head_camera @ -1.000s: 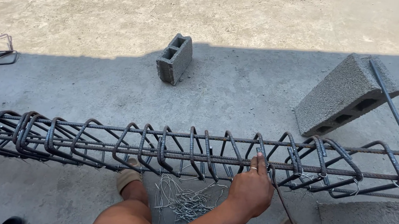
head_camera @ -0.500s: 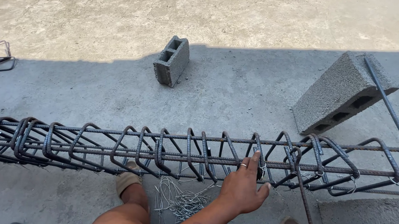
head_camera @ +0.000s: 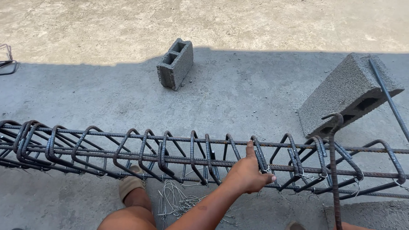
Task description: Tying metal rebar together using wire ties and a manual twisting hook tool to create a structural cage.
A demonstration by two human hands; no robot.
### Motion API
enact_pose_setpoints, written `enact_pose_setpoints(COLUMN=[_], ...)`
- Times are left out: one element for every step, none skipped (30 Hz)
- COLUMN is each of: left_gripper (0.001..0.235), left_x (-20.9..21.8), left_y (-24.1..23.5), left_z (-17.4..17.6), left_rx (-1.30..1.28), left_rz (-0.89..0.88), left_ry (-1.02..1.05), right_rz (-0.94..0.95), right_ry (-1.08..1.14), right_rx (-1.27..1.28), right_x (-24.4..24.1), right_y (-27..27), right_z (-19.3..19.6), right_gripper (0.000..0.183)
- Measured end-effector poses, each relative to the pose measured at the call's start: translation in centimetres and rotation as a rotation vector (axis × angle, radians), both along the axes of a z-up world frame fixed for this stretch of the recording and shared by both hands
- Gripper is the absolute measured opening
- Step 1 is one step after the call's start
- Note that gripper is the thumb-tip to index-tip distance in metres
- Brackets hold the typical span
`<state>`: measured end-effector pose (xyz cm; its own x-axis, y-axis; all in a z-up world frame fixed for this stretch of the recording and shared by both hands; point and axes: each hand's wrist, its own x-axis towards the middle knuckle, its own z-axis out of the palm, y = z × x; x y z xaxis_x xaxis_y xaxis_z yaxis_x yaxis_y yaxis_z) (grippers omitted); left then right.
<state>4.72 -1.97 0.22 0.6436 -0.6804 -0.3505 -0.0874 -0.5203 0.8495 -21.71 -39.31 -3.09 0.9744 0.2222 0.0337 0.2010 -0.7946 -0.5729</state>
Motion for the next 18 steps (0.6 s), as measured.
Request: enact_pose_setpoints(left_gripper=[0.115,0.120,0.120,0.120,0.119,0.119,0.117,0.114,0.114,0.114,0.114,0.114,0.114,0.114,0.114,0.113,0.112,0.112], left_x=[-0.2,-0.5,-0.3,-0.4,-0.5,-0.5,-0.5,-0.8,-0.8,-1.0,-1.1,-1.2,-1.2,-1.5,-1.5,-1.7,-1.8,-2.0], left_y=[-0.3,-0.7,-0.8,-0.8,-0.8,-0.9,-1.0,-1.0,-1.0,-1.1,-1.2,-1.3,-1.4,-1.5,-1.6,-1.6,-1.6,-1.7], left_z=[1.6,3.2,3.3,3.3,3.3,3.1,3.0,2.6,2.7,2.6,2.5,2.5,2.5,2.3,2.3,2.3,2.2,1.7], left_rx=[0.172,0.347,0.348,0.352,0.356,0.355,0.375,0.399,0.402,0.412,0.422,0.427,0.452,0.478,0.483,0.475,0.466,0.468], left_rz=[-0.023,-0.054,-0.057,-0.067,-0.078,-0.067,-0.089,-0.113,-0.103,-0.107,-0.111,-0.107,-0.111,-0.121,-0.123,-0.111,-0.099,-0.102], left_ry=[-0.031,-0.062,-0.064,-0.079,-0.095,-0.100,-0.130,-0.159,-0.162,-0.196,-0.229,-0.231,-0.225,-0.214,-0.212,-0.257,-0.303,-0.304], right_rz=[0.005,0.004,0.001,0.039,0.079,0.091,0.008,-0.076,-0.066,-0.135,-0.203,-0.199,-0.335,-0.478,-0.480,-0.385,-0.291,-0.294], right_ry=[-0.008,-0.016,-0.017,-0.086,-0.154,-0.159,-0.236,-0.309,-0.312,-0.244,-0.176,-0.178,-0.057,0.069,0.072,-0.015,-0.103,-0.103], right_rx=[0.005,0.011,0.012,0.151,0.290,0.289,0.377,0.469,0.472,0.487,0.500,0.505,0.558,0.609,0.613,0.617,0.620,0.622], right_x=[2.9,4.2,5.4,6.3,7.2,8.0,8.8,9.2,9.4,9.5,9.6,9.5,9.3,8.9,9.2,9.1,9.1,9.1], right_y=[5.1,11.0,11.5,12.0,12.6,13.4,14.2,15.1,15.1,15.2,15.2,14.7,14.2,13.9,13.5,13.3,13.1,12.7], right_z=[2.3,4.4,6.5,8.6,10.7,11.3,11.9,12.3,11.7,11.2,10.6,9.5,8.4,7.3,7.5,7.8,8.0,7.9], right_gripper=[0.017,0.017,0.017,0.014,0.012,0.012,0.018,0.026,0.026,0.024,0.022,0.022,0.019,0.020,0.020,0.020,0.024,0.024])
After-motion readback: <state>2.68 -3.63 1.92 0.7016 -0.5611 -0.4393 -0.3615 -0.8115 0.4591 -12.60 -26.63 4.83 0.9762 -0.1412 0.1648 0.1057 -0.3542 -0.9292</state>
